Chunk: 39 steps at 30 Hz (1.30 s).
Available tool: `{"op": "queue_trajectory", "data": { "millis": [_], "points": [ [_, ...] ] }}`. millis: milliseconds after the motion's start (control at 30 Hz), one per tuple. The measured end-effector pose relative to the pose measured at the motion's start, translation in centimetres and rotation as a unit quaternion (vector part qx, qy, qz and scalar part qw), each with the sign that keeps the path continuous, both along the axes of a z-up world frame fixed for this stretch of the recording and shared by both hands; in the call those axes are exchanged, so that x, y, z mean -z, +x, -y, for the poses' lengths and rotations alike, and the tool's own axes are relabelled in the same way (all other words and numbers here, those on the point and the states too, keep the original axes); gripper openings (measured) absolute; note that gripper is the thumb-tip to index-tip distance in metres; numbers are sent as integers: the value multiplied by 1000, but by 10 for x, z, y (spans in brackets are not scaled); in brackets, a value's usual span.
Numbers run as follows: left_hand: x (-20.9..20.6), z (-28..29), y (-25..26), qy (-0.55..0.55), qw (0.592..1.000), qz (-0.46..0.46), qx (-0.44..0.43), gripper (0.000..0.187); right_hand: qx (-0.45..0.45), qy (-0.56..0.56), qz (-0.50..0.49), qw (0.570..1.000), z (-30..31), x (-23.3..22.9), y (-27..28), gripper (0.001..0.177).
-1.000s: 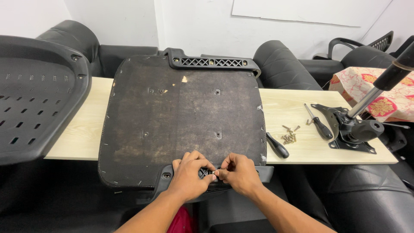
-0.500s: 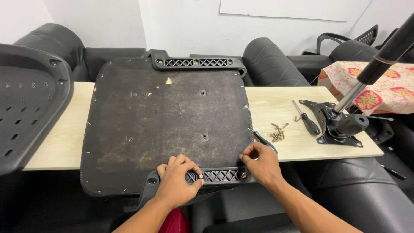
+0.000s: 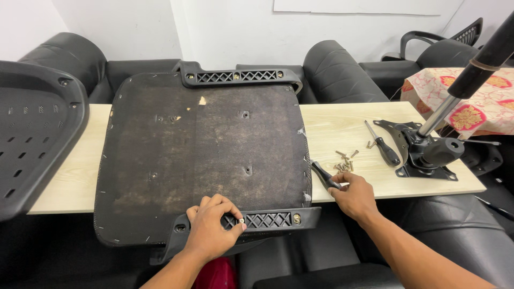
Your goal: The person uses a screwdriver to fasten screws into the underside of an overturned chair seat, securing a plastic bracket to the seat base. The person repeatedly picks up screws and tightens them into the bracket.
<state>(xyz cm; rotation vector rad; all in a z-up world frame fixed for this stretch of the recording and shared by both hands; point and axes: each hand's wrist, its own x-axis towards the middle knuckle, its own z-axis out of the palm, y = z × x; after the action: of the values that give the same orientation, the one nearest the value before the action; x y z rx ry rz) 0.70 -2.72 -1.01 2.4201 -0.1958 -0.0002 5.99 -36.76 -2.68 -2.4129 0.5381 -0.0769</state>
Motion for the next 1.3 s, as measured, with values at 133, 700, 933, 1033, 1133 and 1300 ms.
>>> {"op": "queue_trajectory", "data": {
  "millis": [133,700,933,1033,1133,1300],
  "points": [
    [-5,3,0,11,999,-37,-13,16,-19,-40,5,999,12,11,9,43],
    [-8,7,2,18,997,-72,-30,22,-71,-26,30,997,26,44,32,58],
    [-10,7,2,25,996,-84,-25,23,-20,116,-19,993,12,24,25,46],
    [-11,7,2,27,995,-97,-25,21,21,256,1,966,8,19,25,40],
    [-12,5,2,22,994,-103,-17,18,38,324,40,944,6,14,24,40],
    [-10,-1,2,7,997,-82,9,18,54,346,118,929,-1,-8,20,36]
  ]
}}
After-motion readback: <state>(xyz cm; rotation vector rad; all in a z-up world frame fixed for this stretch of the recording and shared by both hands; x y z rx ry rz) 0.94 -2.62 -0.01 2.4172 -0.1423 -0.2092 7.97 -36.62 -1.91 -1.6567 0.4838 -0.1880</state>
